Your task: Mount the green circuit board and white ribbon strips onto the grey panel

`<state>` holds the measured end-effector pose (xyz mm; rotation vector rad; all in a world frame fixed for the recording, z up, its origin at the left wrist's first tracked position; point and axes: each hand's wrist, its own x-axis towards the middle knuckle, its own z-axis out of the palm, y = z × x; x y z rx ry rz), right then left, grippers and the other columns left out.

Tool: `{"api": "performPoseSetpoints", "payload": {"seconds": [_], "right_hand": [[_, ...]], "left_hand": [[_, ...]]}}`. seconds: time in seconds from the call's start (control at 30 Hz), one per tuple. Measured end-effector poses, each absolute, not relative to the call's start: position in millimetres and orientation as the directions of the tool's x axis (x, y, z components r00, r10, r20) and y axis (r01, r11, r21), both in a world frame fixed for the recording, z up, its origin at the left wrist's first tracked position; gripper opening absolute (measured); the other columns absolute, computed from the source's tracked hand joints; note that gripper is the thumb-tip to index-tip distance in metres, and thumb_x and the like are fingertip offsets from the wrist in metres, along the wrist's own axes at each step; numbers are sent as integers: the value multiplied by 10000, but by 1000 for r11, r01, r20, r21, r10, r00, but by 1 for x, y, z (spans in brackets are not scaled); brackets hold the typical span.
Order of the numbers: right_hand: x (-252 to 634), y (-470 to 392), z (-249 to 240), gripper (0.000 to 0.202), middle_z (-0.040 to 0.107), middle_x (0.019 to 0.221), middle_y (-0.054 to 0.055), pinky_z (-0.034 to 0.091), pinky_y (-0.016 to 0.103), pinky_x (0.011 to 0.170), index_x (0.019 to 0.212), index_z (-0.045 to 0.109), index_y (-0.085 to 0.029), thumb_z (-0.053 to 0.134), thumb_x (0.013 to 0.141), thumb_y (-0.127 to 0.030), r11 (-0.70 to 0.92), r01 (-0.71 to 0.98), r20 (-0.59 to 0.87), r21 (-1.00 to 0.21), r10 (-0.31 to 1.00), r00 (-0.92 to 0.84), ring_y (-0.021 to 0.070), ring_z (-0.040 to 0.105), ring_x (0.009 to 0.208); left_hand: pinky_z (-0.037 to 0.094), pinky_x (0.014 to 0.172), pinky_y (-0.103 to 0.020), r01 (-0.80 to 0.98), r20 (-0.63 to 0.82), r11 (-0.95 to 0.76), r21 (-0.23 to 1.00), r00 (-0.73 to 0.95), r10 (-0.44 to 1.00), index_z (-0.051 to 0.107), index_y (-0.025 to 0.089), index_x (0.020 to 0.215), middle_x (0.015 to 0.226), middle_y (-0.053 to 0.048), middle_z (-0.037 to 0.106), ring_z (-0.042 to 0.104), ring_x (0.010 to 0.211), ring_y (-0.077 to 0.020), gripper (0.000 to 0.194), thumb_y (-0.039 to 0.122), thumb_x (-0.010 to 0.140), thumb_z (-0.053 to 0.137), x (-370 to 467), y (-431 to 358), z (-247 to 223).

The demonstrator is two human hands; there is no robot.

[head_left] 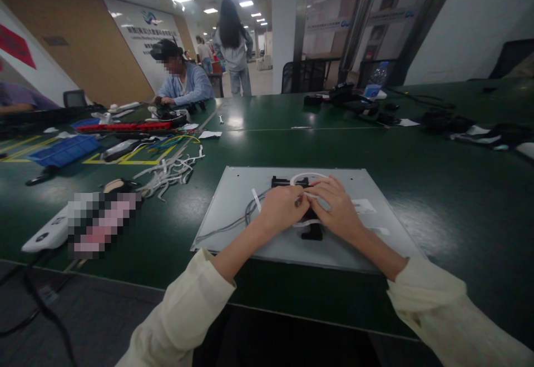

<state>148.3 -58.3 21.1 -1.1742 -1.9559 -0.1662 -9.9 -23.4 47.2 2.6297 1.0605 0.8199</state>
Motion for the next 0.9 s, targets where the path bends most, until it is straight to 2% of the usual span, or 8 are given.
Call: {"api": "performPoseSetpoints", "payload": {"seconds": [0.23,0.47,0.7,0.9], "right_hand": [[144,-64,25,135,622,883,40,285,468,975,888,612,-175,487,838,-177,570,784,756,-244,618,-214,209,523,953],[140,-67,32,103,617,845,39,278,474,980,869,608,-175,518,819,-173,551,821,845,-151,502,-182,211,527,923],[131,-66,43,110,577,754,28,293,467,965,856,614,-183,506,835,-186,549,799,871,-245,487,-68,210,518,919],[130,-68,51,154,591,776,36,311,455,965,890,632,-208,486,855,-242,530,768,839,-360,544,18,219,515,924]], "left_hand": [[319,537,-200,392,406,-622,678,506,761,524,155,563,540,25,514,453,530,-92,149,183,707,498,-8,-23,45],[262,492,-192,212,328,-445,870,425,843,508,142,528,502,47,415,348,499,-71,166,208,680,498,-4,-27,51],[246,470,-191,83,267,-310,947,330,905,495,138,503,481,51,392,322,482,-66,164,202,655,496,-3,-30,60],[251,471,-187,-92,238,-221,971,296,925,535,141,545,497,52,424,324,473,-58,146,231,660,521,3,-30,59]]}}
